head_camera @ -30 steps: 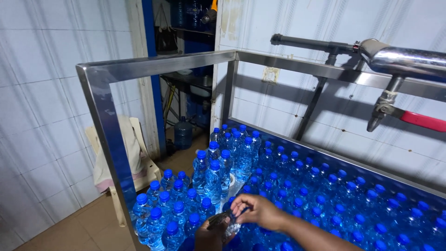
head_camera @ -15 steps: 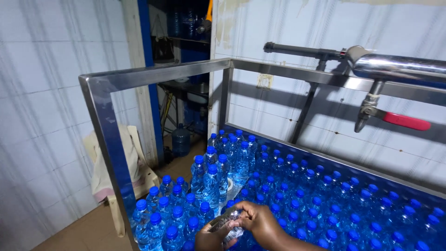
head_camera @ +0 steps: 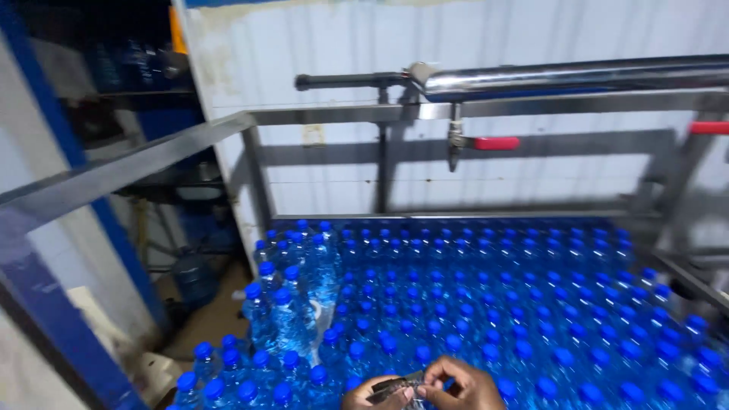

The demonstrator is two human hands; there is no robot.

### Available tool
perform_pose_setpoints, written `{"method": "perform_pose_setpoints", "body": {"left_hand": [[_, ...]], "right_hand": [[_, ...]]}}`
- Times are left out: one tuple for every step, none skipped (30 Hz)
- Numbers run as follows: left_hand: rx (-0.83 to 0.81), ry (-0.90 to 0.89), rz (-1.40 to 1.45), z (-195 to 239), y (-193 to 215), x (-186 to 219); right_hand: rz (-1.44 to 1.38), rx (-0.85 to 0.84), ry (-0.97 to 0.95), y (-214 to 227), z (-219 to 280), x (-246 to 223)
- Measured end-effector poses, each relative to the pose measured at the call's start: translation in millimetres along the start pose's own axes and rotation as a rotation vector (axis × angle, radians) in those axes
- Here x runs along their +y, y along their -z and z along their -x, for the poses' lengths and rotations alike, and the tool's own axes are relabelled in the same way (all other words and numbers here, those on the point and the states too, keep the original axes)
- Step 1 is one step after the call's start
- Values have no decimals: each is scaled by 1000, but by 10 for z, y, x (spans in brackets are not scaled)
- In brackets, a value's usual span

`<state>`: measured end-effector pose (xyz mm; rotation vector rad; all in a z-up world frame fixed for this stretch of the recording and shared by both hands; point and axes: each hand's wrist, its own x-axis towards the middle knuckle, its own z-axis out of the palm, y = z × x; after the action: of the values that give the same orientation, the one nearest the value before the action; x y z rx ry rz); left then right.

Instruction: Preparing and applying small plastic seals or labels to water bottles at a bottling station.

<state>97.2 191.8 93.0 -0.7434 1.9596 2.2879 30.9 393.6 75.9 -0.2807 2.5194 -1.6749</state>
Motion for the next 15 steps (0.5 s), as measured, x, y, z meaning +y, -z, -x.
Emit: {"method": "perform_pose_setpoints", "body": {"left_hand": [[-27, 10, -11, 14, -50, -12], [35, 15, -140, 26, -79, -31], [97, 15, -270, 39, -110, -53], [82, 24, -271, -1, -89, -138], [59, -39, -247, -40, -73, -222], [40, -100, -234, -84, -3, -300], [28, -90, -247, -88, 60, -381], [7, -111, -215, -115, 82, -440], [-14, -131, -182, -140, 107, -500], [-22, -123, -178, -65, 144, -467], [-43, -114, -100, 9, 181, -433], [-59, -108, -25, 69, 244, -380], [-61, -104, -25, 75, 283, -393], [-68, -63, -37, 63, 320, -380], [-76, -21, -49, 54, 356, -367]], "right_hand": [[2, 24, -19, -25, 87, 155], [-111, 174, 274, -78, 163, 313], [-219, 328, 566, -131, 242, 473], [-208, 336, 555, -191, 314, 496], [-291, 359, 433, -246, 384, 519], [-386, 387, 305, -370, 456, 540], [-388, 401, 289, -422, 566, 490], [-519, 303, 150, -425, 626, 426], [-649, 204, 11, -433, 688, 362], [-641, 209, 3, -453, 718, 417], [-607, 154, -58, -472, 748, 471], [-578, 95, -116, -518, 755, 518], [-576, 97, -120, -555, 830, 541], [-489, 124, -146, -584, 862, 549], [-402, 151, -170, -611, 897, 554]]}}
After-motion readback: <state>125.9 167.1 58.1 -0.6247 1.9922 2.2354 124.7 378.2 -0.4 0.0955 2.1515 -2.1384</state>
